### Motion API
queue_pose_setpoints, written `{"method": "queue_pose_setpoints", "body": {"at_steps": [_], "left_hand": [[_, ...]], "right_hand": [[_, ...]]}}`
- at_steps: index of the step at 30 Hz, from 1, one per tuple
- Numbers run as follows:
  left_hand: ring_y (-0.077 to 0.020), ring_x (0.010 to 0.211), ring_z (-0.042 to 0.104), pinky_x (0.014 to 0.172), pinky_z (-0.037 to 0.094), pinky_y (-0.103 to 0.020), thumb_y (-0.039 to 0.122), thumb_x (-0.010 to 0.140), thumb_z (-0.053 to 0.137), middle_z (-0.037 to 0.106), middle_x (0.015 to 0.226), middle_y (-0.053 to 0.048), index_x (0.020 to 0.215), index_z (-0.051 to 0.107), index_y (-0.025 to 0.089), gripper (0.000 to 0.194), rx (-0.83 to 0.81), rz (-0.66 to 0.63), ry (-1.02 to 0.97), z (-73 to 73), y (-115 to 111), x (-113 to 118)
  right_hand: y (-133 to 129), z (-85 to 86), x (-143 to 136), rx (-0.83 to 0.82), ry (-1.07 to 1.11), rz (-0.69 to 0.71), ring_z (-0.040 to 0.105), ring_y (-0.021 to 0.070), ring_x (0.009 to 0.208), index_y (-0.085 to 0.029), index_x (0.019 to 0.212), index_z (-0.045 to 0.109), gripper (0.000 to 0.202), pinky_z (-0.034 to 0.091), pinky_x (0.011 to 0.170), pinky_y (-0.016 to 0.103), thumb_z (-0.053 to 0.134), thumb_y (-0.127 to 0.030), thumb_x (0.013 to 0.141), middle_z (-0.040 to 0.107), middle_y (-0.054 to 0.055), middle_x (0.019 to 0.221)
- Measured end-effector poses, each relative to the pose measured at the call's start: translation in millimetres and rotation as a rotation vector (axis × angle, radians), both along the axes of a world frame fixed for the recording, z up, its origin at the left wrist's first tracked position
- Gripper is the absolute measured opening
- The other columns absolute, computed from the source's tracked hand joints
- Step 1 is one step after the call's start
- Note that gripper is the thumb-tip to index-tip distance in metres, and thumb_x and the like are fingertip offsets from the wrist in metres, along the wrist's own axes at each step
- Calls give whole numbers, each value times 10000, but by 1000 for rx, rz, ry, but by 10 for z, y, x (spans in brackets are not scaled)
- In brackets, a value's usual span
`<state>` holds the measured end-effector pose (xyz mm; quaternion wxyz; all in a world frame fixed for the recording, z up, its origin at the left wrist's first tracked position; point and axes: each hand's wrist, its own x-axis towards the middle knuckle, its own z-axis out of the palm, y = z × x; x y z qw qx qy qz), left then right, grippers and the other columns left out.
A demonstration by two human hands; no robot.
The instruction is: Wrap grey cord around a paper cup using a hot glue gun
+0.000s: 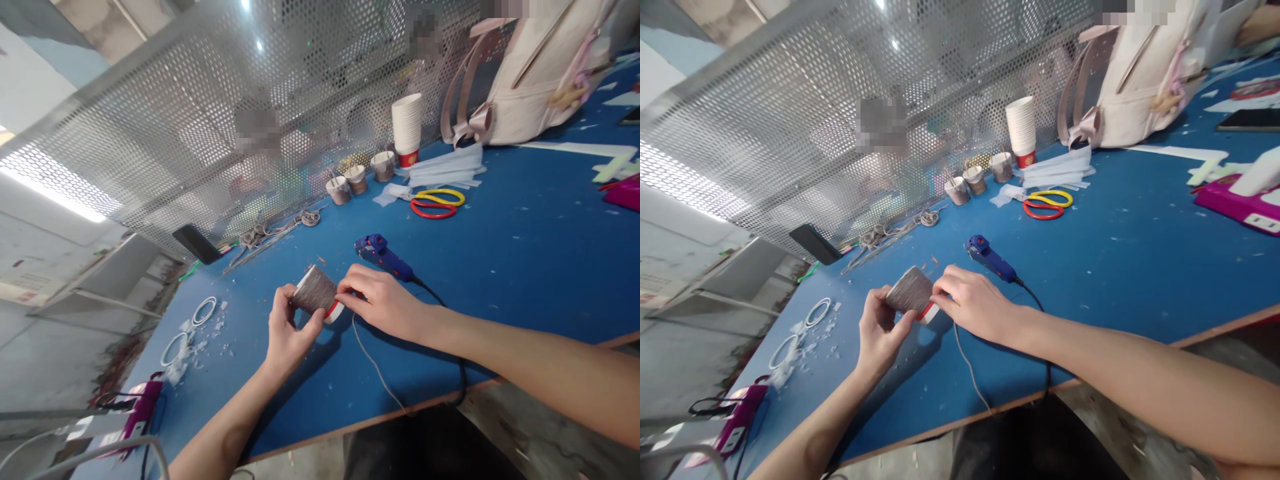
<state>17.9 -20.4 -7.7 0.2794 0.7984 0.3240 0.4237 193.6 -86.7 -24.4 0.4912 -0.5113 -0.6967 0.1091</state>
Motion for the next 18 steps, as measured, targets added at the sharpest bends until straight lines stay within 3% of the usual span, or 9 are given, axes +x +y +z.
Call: {"method": "queue_pose_setpoints", "body": {"at_steps": [6, 13, 18], "left_hand": [[-110, 639, 411, 572, 377, -220, 223, 692, 617, 439, 709, 29, 755, 444, 210, 184, 28, -34, -17, -22, 38, -27], [-114, 644, 415, 577, 362, -213, 281, 708, 650, 464, 712, 25, 742, 474, 199, 197, -69, -71, -74, -29, 65, -48], [-117, 664, 426, 602, 371, -215, 346, 758, 652, 473, 735, 27, 759, 497, 200, 212, -151, -146, -134, -113, 138, -89]], "right_hand": [[4, -3, 11, -1, -14, -2, 535, 138, 685, -168, 802, 590, 96, 417, 638, 268, 560, -161, 893, 562, 27, 782], [13, -11, 17, 10, 1, 1, 544, 135, 695, -166, 798, 594, 93, 422, 647, 266, 566, -153, 886, 568, 24, 783], [13, 12, 0, -44, 88, 8, 536, 120, 671, -176, 759, 603, 94, 423, 625, 252, 612, -151, 849, 560, 3, 751]]}}
